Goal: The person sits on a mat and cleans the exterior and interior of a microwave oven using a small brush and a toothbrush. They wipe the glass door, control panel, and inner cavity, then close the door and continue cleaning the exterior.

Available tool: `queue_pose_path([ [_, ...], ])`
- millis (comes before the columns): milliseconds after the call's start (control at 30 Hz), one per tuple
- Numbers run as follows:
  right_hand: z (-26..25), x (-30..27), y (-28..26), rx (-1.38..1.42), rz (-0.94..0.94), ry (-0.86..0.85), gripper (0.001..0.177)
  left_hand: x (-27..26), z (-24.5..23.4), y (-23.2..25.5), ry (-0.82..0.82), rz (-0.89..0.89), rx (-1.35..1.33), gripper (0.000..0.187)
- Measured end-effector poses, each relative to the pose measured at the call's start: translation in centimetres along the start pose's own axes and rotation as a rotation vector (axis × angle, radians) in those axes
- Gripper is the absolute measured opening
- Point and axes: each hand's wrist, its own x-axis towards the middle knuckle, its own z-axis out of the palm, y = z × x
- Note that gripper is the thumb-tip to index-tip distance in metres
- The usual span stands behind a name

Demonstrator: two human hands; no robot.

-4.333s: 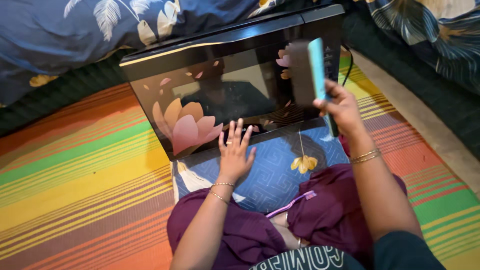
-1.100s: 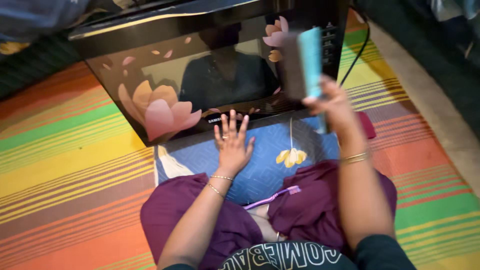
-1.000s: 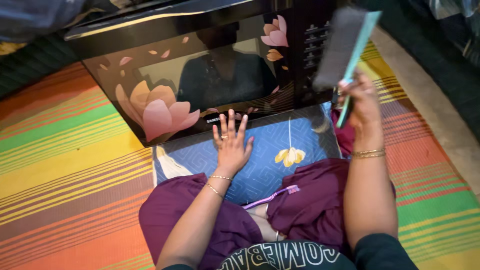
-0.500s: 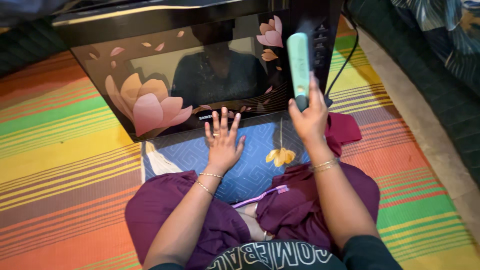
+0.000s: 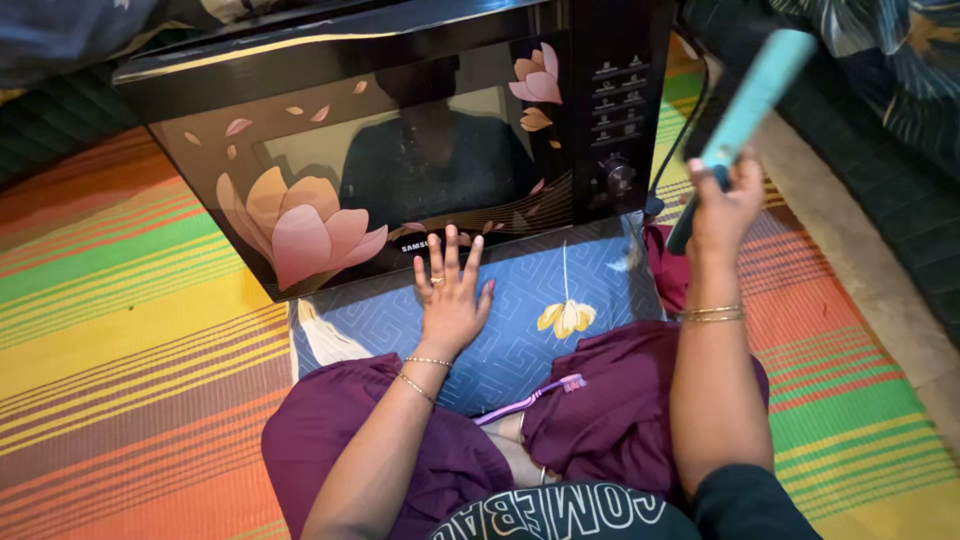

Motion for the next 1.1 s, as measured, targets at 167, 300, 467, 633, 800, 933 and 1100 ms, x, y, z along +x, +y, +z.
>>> queue_pose_path([
  [167,3.1,-2.8,-1.0,-0.07,-0.149,-0.025,0.048,0.0,-0.1,0.0,-0.011,-0.007,-0.01,0.074],
  [300,5.5,-4.1,0.5,-0.029,0.054,-0.287,0.058,0.0,0.1,-0.1,-0.005,0.0,0.008,0.073],
  [467,2.5,-1.0,3.7,-0.028,0.021,-0.116,0.048,-0.8,1.6,-0.7,-0.006,-0.01,0.005,0.077],
  [633,-2.4,1.0,4.4,-0.372,-0.614,0.232,0.066,-0.3,3.1,-2.4,0.337,-0.04,0.231,0.097],
  [800,-0.9,-1.5,4.3,-0.971,-0.878,0.201,0.065,1.8,-1.4,-9.5,0.749,-0.474,0.163,0.108],
  [933,1.2,-3.0,3.3,-1.037,-1.113,-0.05,0.057,0.6,-8.3,-14.3,0.945,-0.798,0.244,0.099],
  [1100,2.8,-4.6,2.5,-0.841,-0.968,0.051,0.062,-1.4,-11.5,-15.5,1.047,-0.708,0.364,0.091],
])
